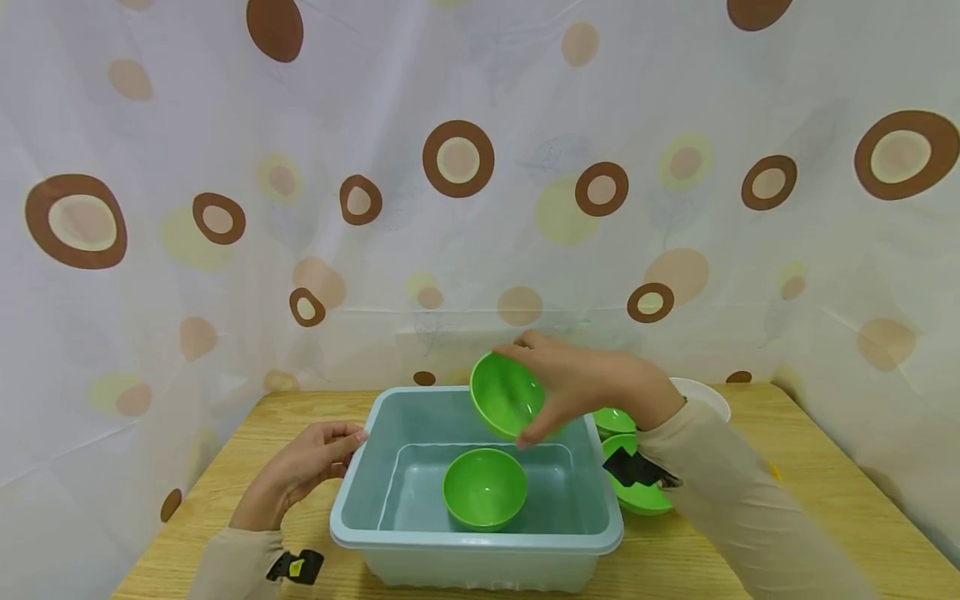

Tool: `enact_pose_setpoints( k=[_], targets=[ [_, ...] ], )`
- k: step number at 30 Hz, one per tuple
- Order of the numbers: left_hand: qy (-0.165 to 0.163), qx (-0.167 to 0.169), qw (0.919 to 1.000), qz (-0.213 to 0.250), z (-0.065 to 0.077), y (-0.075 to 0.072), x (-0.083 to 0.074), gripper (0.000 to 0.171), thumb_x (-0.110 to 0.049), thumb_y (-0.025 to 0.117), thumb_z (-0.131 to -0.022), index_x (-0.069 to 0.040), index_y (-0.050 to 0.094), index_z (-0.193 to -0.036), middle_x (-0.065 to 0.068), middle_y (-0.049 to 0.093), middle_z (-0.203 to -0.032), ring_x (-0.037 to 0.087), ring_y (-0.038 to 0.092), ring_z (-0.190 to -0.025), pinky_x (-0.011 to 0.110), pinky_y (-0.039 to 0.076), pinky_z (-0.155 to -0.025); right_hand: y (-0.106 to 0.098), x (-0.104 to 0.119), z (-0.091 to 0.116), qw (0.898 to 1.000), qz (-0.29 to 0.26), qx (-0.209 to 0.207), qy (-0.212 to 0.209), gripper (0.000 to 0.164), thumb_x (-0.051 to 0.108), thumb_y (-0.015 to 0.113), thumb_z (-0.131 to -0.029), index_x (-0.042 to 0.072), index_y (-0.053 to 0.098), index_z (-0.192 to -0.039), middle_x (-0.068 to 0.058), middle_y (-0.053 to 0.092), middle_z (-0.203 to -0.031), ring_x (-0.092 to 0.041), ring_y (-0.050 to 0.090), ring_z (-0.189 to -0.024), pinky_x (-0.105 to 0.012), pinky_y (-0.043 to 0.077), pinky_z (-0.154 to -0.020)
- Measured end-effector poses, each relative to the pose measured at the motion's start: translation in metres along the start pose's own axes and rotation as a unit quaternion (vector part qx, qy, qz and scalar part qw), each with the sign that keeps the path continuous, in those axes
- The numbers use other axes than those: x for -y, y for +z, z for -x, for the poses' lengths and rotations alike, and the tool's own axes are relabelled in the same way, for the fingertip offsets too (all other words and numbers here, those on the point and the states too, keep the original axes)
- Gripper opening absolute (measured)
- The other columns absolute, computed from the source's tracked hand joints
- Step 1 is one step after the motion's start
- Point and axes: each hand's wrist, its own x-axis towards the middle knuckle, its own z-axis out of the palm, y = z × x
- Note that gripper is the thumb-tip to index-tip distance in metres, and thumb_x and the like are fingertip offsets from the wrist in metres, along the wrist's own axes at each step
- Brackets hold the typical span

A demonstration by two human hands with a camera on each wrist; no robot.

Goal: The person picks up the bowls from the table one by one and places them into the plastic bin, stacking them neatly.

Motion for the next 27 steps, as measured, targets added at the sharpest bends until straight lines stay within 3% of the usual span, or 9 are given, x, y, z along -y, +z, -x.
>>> enact_pose_setpoints(
  k=[20, 27],
  targets=[
    [0.003, -0.002, 1.0, 0.0, 0.0, 0.0, 0.0, 0.034, -0.023, 0.053, -0.1, 0.01, 0.058, -0.108, 0.004, 0.061, -0.085, 0.015, 0.058, -0.072, 0.03, 0.053, -0.072, 0.035, 0.02, -0.048, 0.996, 0.015, 0.08, 0.039, 0.105, 0.043, 0.086, -0.067, 0.009, 0.031, -0.149, -0.01, 0.044, -0.131, -0.02, 0.049, -0.112, -0.036, 0.043, -0.095],
    [0.001, -0.009, 1.0, -0.004, 0.0, 0.0, 0.001, 0.035, -0.023, 0.054, -0.1, 0.01, 0.057, -0.108, 0.005, 0.06, -0.085, 0.016, 0.058, -0.073, 0.03, 0.053, -0.072, 0.05, 0.023, -0.057, 0.991, 0.013, 0.112, 0.066, 0.105, 0.042, 0.087, -0.067, 0.009, 0.031, -0.15, -0.01, 0.038, -0.141, -0.02, 0.044, -0.124, -0.036, 0.04, -0.1]
  ],
)
